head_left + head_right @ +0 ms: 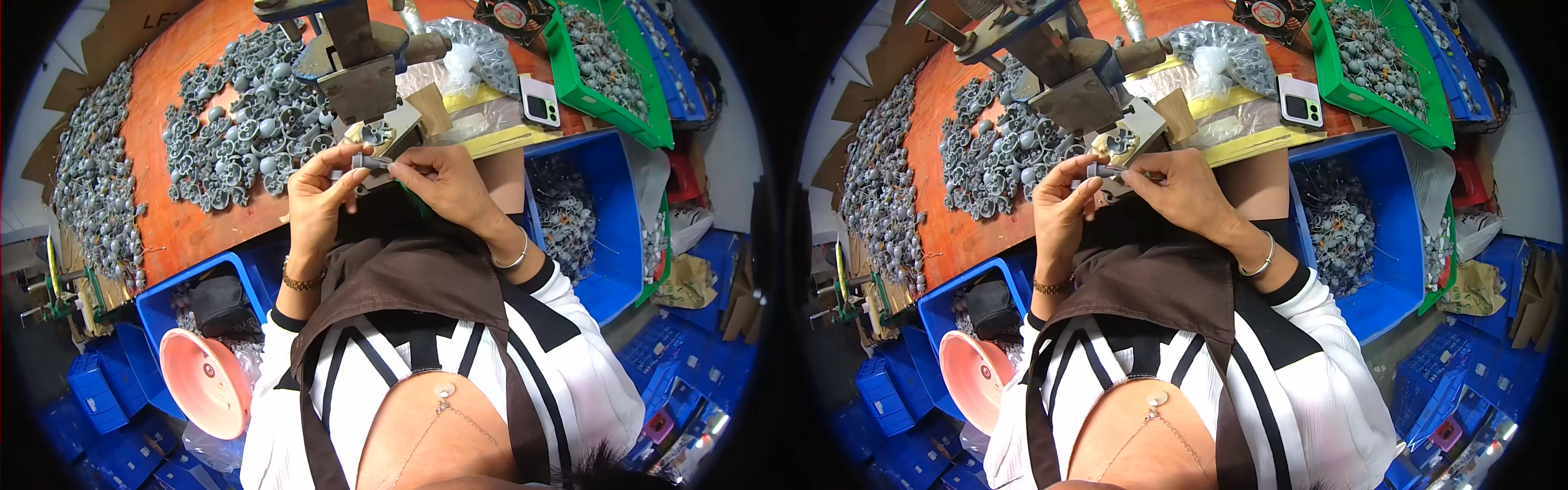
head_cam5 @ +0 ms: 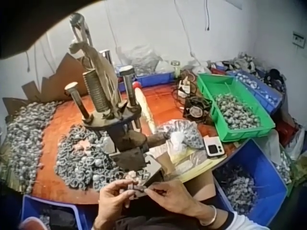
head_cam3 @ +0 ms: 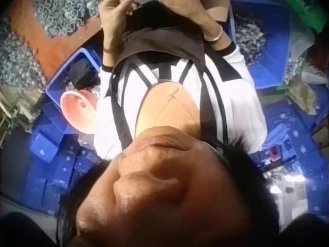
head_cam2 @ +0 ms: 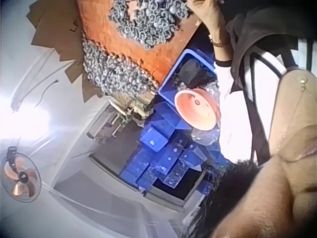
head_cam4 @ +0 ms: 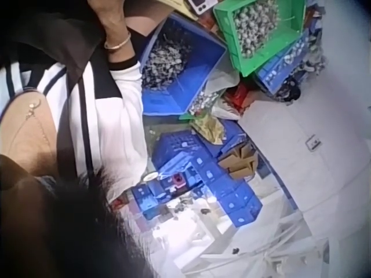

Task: Assembling small plastic components using a manual press on a factory workbench.

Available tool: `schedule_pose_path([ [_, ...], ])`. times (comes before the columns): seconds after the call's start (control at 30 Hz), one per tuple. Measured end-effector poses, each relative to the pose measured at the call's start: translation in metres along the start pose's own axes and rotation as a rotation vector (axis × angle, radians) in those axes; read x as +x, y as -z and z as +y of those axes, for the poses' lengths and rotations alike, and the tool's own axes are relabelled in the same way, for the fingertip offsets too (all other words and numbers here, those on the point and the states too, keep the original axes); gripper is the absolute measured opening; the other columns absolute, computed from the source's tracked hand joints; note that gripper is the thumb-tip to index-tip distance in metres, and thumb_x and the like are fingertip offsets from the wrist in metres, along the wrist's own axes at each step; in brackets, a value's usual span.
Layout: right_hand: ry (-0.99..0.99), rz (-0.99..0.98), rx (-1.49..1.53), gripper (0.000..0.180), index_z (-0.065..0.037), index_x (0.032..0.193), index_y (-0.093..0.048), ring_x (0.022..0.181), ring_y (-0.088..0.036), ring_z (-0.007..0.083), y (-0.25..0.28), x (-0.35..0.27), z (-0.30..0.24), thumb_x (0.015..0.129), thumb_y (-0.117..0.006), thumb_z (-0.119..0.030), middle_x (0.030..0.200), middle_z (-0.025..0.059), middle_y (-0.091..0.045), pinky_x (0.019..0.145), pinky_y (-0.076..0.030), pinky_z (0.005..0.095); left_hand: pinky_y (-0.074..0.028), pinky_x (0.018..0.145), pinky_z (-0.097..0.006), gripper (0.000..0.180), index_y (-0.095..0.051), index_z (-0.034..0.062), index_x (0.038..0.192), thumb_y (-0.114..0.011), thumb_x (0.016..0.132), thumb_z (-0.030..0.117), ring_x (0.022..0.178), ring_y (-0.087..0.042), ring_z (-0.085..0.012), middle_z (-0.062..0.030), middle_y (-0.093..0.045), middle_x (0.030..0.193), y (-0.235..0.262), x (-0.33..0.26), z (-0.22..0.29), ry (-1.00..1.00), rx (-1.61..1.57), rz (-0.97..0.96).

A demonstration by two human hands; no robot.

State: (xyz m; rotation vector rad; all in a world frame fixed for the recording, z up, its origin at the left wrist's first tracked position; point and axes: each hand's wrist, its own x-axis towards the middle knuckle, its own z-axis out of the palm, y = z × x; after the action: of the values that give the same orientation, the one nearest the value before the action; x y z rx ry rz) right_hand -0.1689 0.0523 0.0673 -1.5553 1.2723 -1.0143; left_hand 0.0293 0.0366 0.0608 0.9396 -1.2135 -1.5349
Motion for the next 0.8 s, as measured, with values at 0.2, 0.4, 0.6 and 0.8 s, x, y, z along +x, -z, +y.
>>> schedule_pose_path([
  [0.2, 0.108, -0.023, -0.094, 0.018, 0.004, 0.076, -0.063, 0.053, -0.041, 0.0054, 0.002, 0.000, -0.010, 0.085, -0.065, -0.012, 0.057, 0.0020, -0.052, 0.048, -0.033, 0.0251, -0.029, 0.047, -0.012, 0.033, -0.064, 0.0020, 0.111, -0.069, 0.079, -0.001, 0.059, -0.042, 0.0011, -0.0056, -0.066, 0.100, -0.003, -0.001, -0.011, 0.154, -0.408, -0.001],
  [0.4, 0.154, -0.026, -0.102, 0.023, 0.004, 0.071, -0.060, 0.050, -0.044, 0.0093, -0.003, -0.001, 0.003, 0.087, -0.061, -0.013, 0.058, 0.0053, -0.055, 0.046, -0.034, 0.0278, -0.037, 0.055, -0.014, 0.030, -0.065, -0.0002, 0.110, -0.068, 0.080, -0.001, 0.066, -0.047, -0.0008, -0.0061, -0.063, 0.108, -0.017, -0.001, -0.005, 0.131, -0.241, -0.052],
  [0.6, -0.594, -0.336, 1.028, 0.022, -0.006, 0.094, -0.061, 0.051, -0.053, 0.0080, 0.007, 0.002, 0.003, 0.092, -0.059, -0.028, 0.068, 0.0035, -0.061, 0.044, -0.039, 0.0184, -0.044, 0.066, -0.023, 0.015, -0.070, -0.0019, 0.098, -0.062, 0.085, 0.000, 0.073, -0.052, -0.0084, -0.0084, -0.056, 0.111, -0.025, -0.003, 0.002, -0.502, 0.418, -0.103],
  [0.8, -0.177, 0.119, 0.599, 0.013, -0.005, 0.093, -0.061, 0.055, -0.052, 0.0061, 0.009, 0.011, 0.023, 0.092, -0.059, -0.018, 0.066, 0.0001, -0.057, 0.050, -0.039, 0.0183, -0.029, 0.048, -0.017, 0.020, -0.064, -0.0032, 0.106, -0.051, 0.095, 0.007, 0.059, -0.040, -0.0027, -0.0080, -0.059, 0.097, -0.004, -0.007, -0.001, -0.349, -0.336, 0.351],
])
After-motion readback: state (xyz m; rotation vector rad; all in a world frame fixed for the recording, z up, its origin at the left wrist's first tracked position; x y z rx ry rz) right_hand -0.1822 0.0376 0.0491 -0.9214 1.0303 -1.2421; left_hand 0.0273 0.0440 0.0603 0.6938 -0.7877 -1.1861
